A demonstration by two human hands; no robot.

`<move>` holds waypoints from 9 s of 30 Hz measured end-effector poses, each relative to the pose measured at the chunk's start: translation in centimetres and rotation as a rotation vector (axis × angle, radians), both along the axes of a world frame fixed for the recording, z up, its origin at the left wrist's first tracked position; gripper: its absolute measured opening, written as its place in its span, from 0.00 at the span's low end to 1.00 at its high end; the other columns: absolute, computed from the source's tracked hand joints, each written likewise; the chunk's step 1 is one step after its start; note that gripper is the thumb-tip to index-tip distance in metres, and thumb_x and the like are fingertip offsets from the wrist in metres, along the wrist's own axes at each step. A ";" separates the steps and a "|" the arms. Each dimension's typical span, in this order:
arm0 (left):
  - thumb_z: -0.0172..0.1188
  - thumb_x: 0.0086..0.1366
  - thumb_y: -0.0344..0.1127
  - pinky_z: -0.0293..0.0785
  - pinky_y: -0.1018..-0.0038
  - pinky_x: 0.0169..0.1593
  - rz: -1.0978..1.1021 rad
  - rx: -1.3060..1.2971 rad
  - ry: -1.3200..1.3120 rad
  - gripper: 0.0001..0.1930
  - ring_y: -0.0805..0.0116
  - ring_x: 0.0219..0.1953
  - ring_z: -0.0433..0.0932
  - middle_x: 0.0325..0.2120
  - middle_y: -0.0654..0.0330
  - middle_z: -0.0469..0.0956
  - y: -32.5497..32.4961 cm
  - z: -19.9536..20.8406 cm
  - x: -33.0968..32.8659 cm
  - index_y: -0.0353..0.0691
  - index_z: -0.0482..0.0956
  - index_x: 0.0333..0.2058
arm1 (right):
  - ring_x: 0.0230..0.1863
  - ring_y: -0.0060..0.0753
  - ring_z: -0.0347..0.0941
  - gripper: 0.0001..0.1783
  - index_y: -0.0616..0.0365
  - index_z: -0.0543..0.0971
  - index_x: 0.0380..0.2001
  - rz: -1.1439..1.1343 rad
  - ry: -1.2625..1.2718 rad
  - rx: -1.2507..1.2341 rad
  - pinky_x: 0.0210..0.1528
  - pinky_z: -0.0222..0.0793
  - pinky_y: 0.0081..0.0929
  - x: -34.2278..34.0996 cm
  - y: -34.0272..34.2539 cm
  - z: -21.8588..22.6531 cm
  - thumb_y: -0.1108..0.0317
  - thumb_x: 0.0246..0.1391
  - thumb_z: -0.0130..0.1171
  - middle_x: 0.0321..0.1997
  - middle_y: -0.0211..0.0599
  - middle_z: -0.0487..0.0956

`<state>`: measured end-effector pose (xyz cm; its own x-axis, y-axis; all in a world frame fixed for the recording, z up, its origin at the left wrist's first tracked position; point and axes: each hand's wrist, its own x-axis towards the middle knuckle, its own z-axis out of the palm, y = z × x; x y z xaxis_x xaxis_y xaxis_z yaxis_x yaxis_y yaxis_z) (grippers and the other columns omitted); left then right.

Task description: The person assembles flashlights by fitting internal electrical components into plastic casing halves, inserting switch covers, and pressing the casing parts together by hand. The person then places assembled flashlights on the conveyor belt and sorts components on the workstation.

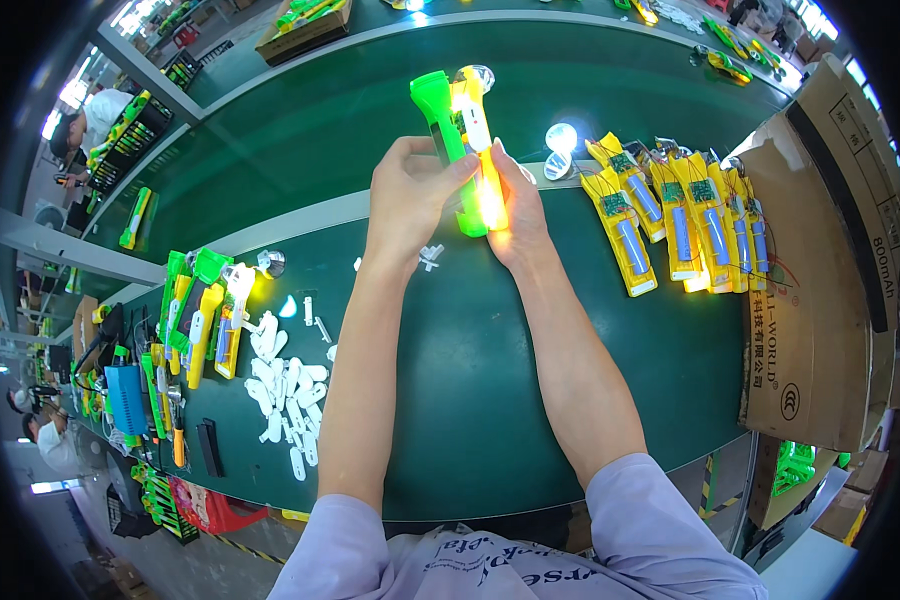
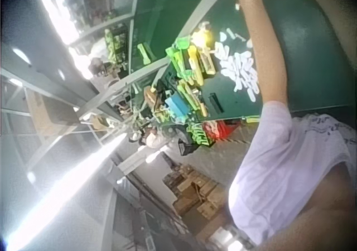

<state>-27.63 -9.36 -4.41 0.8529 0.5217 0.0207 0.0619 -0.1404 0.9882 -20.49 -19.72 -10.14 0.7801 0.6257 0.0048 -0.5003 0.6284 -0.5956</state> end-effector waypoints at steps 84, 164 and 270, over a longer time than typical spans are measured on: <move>0.73 0.47 0.46 0.76 0.63 0.34 0.212 0.434 -0.008 0.24 0.53 0.27 0.82 0.23 0.51 0.82 -0.8 -0.3 -0.3 0.35 0.80 0.38 | 0.43 0.27 0.70 0.21 0.59 0.69 0.45 -0.470 -0.877 -0.832 0.48 0.66 0.29 -3.2 2.3 1.2 0.68 0.50 0.66 0.40 0.32 0.73; 0.63 0.49 0.20 0.78 0.77 0.38 -0.359 0.389 0.047 0.16 0.67 0.34 0.81 0.32 0.55 0.77 -3.6 -1.6 -13.2 0.31 0.74 0.40 | 0.27 0.29 0.74 0.32 0.58 0.67 0.50 0.307 -0.150 -0.798 0.25 0.75 0.28 -10.0 -11.6 3.1 0.88 0.36 0.56 0.31 0.37 0.75; 0.62 0.64 0.36 0.70 0.76 0.27 0.098 0.068 -0.219 0.12 0.76 0.23 0.74 0.21 0.60 0.77 -6.8 -3.4 -14.4 0.31 0.78 0.38 | 0.21 0.38 0.69 0.29 0.62 0.64 0.50 0.743 0.170 -0.326 0.23 0.68 0.34 -15.2 -11.8 2.3 0.70 0.40 0.56 0.26 0.42 0.69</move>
